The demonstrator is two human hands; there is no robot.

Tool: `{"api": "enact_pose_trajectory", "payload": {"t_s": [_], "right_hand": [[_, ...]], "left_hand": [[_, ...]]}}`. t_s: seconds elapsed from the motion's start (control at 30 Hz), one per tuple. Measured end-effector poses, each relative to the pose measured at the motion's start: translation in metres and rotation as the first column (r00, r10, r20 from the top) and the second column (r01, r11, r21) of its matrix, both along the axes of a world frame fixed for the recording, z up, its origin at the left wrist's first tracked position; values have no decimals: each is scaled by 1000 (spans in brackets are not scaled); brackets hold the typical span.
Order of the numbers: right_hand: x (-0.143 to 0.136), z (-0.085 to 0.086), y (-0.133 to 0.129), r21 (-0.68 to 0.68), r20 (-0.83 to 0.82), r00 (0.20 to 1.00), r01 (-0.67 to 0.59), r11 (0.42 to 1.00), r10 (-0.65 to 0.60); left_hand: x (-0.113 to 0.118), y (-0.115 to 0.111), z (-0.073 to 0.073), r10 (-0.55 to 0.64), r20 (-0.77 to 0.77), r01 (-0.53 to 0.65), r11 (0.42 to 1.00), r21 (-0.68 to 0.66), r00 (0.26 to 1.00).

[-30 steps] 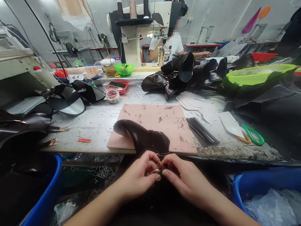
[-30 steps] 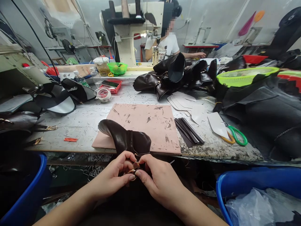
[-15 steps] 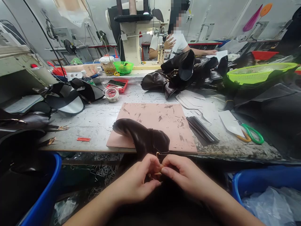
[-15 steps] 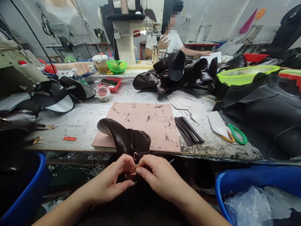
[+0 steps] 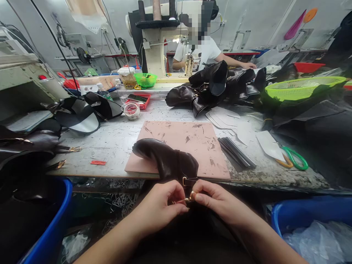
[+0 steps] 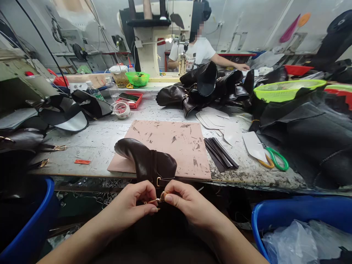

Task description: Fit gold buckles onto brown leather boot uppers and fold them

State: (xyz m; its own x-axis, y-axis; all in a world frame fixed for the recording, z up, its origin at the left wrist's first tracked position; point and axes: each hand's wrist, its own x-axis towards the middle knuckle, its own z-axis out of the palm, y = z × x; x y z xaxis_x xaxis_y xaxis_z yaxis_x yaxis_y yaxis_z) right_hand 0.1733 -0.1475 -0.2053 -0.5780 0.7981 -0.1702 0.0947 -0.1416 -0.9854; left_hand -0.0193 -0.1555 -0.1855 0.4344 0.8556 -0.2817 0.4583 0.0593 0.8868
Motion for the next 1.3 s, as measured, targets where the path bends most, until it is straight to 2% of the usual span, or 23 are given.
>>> {"api": "enact_pose_trajectory", "payload": {"t_s": [0.1,0.23,0.33,0.4,0.5,0.57,0.67,0.93,1.1,1.3], "right_hand": [[3,-1,1,4,-5,999,-54,999,54],[5,0,4,17,-17,995,-97,995,97],[1,0,4,8,-30,998,-51,999,51],[-5,0,3,52,10,999,39,998,-39],[-12,-2,0,154,98,971,202,967,-218],[-14,-3,-3,194,146,953,237,952,-267],[-14,-4,-4,245,194,951,189,951,-239],[-5,2,-4,314,214,975,-19,949,-51],[-7,4,-3,336,296,953,-40,941,-65],[-7,4,-2,386,285,957,-54,921,-63]], "left_hand": [[0,-1,0,8,-4,-8,1000,13,1000],[5,-5,-1,-3,-134,35,971,236,991],[11,-8,-3,8,-143,41,942,332,990],[13,-8,-4,17,-104,15,954,299,994],[13,-7,-4,18,-13,-15,983,185,1000],[13,-6,-3,18,49,-24,993,118,999],[13,-6,-3,81,103,-86,995,46,991],[18,-9,-15,208,141,-217,975,52,968],[18,-9,-22,252,131,-260,964,54,959],[15,-11,-22,327,272,-343,939,13,905]]}}
